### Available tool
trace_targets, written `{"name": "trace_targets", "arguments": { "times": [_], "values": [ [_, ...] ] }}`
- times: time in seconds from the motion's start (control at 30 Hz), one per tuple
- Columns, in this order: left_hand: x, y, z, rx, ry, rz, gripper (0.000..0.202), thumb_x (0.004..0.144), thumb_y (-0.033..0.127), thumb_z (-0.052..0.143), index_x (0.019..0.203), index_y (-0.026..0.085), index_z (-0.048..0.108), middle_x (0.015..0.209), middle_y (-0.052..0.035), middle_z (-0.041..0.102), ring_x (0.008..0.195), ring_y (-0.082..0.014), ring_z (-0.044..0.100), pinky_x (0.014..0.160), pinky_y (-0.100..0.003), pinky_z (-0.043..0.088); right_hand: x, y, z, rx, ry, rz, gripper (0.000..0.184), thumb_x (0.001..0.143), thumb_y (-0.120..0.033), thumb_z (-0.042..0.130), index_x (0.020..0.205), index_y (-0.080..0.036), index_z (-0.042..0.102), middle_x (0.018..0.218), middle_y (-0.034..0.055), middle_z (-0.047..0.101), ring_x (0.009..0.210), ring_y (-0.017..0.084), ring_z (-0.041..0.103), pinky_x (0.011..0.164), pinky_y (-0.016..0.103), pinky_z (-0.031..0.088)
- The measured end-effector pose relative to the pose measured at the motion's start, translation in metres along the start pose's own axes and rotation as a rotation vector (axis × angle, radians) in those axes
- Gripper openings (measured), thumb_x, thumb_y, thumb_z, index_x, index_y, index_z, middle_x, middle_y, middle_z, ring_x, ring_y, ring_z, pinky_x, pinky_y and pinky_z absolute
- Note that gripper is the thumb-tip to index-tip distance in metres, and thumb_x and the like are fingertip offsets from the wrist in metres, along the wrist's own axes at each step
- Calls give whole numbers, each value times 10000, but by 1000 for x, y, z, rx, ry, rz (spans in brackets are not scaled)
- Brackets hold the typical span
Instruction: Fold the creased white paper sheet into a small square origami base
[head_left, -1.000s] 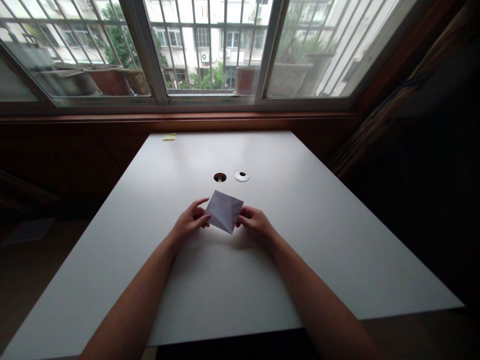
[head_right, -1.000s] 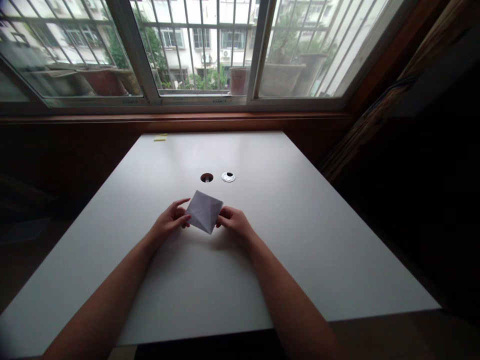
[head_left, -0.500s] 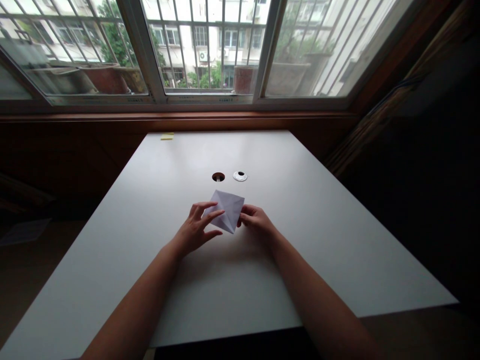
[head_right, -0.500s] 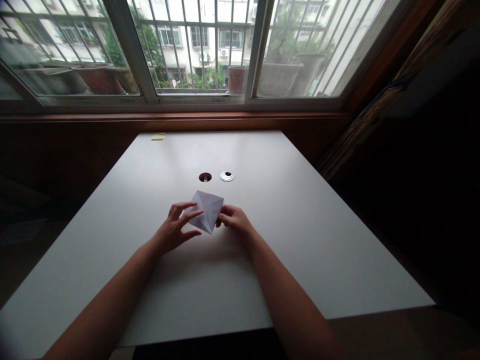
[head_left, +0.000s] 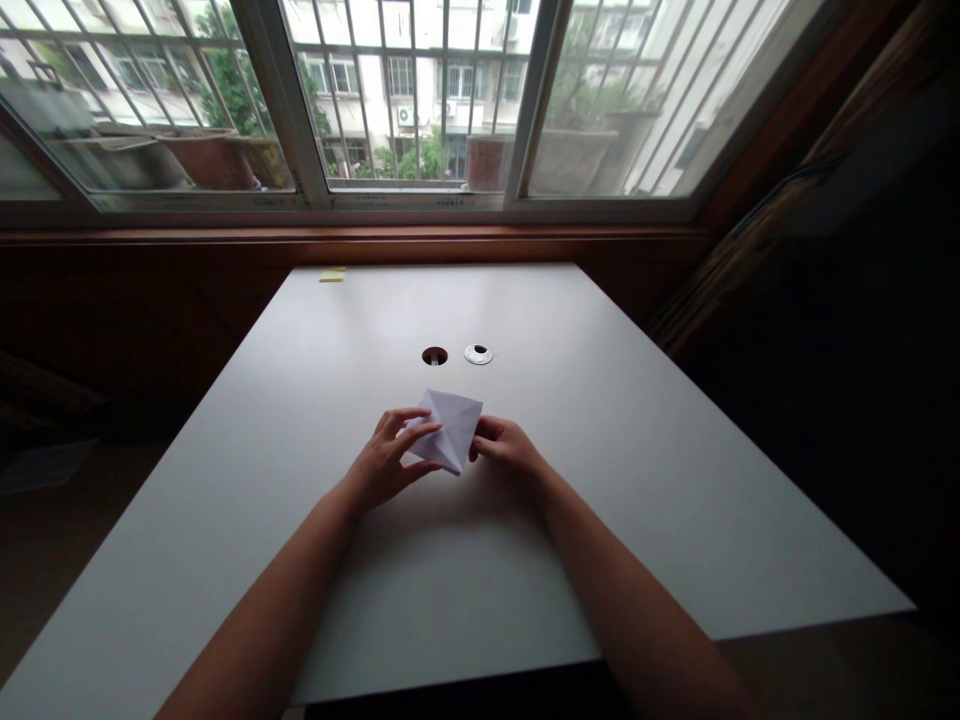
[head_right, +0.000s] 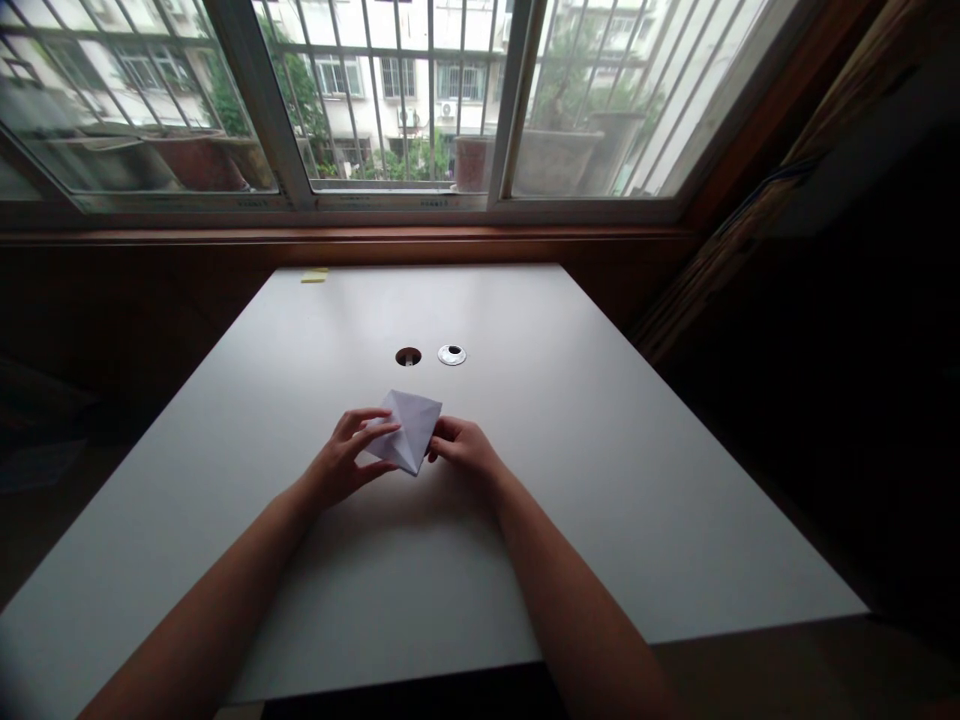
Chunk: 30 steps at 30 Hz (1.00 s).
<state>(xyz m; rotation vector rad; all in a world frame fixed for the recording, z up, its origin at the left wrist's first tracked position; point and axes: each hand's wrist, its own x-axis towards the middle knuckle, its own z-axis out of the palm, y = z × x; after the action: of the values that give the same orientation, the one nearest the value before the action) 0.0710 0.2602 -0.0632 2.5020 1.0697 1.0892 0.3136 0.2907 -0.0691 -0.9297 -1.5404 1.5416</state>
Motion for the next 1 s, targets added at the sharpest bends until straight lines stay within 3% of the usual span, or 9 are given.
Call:
{"name": "trace_targets", "arguments": {
  "times": [0.17,0.27,0.4,0.5,0.6,0.67,0.77,0.93,1.0],
  "values": [
    [2,-2,-4,-54,99,-68,352,905,275,615,1255,262,581,1242,-105,558,1135,-228,565,955,-420,520,0,-1,0,-29,-10,2,334,746,-442,743,874,-138,697,739,47,692,593,144,610,580,281,498],
    [2,-3,-6,-121,195,-162,231,941,268,550,1156,230,625,1149,-86,596,1002,-187,610,857,-341,550,0,2,-1,-44,-14,-2,349,755,-470,740,854,-139,693,710,37,678,602,144,613,584,276,493],
    [1,-7,-6,-211,320,-366,182,926,338,567,898,184,660,942,-58,637,854,-168,618,762,-283,546,1,9,-4,-65,-11,9,352,761,-475,739,840,-137,684,733,51,696,628,157,632,602,287,500],
    [1,-12,-3,-469,401,-571,266,877,433,620,891,171,662,846,-35,665,791,-179,649,767,-311,561,4,13,-5,-78,0,5,346,771,-473,730,824,-138,663,744,60,697,644,165,639,613,297,506],
    [2,-18,1,-749,456,-718,346,830,481,662,919,148,646,844,-31,695,774,-200,691,814,-379,575,6,15,-4,-116,92,-57,394,781,-455,724,1023,-160,627,805,38,673,651,149,622,615,288,511],
    [3,-20,3,-850,494,-761,357,810,477,687,898,137,626,837,-33,705,784,-215,707,837,-419,576,5,15,-2,-172,223,-124,620,766,-431,742,1288,-217,485,986,52,648,693,141,609,602,277,516],
    [4,-20,6,-979,467,-788,375,811,460,692,961,126,615,885,-57,723,833,-240,719,858,-466,572,1,12,1,-335,381,-240,819,764,-395,742,1446,-304,298,1291,109,500,874,179,595,637,301,547],
    [6,-18,7,-1071,367,-803,402,816,438,693,1032,106,622,973,-107,735,878,-266,720,870,-487,567,-3,5,6,-734,285,-407,487,842,-317,666,1315,-311,549,1413,100,407,1191,267,500,989,450,476],
    [7,-16,6,-1105,330,-785,408,826,435,685,1065,110,621,1011,-117,733,896,-274,719,878,-489,565,-2,3,9,-847,213,-435,474,850,-345,665,1312,-309,567,1434,99,410,1249,289,463,1046,477,427]
  ]
}}
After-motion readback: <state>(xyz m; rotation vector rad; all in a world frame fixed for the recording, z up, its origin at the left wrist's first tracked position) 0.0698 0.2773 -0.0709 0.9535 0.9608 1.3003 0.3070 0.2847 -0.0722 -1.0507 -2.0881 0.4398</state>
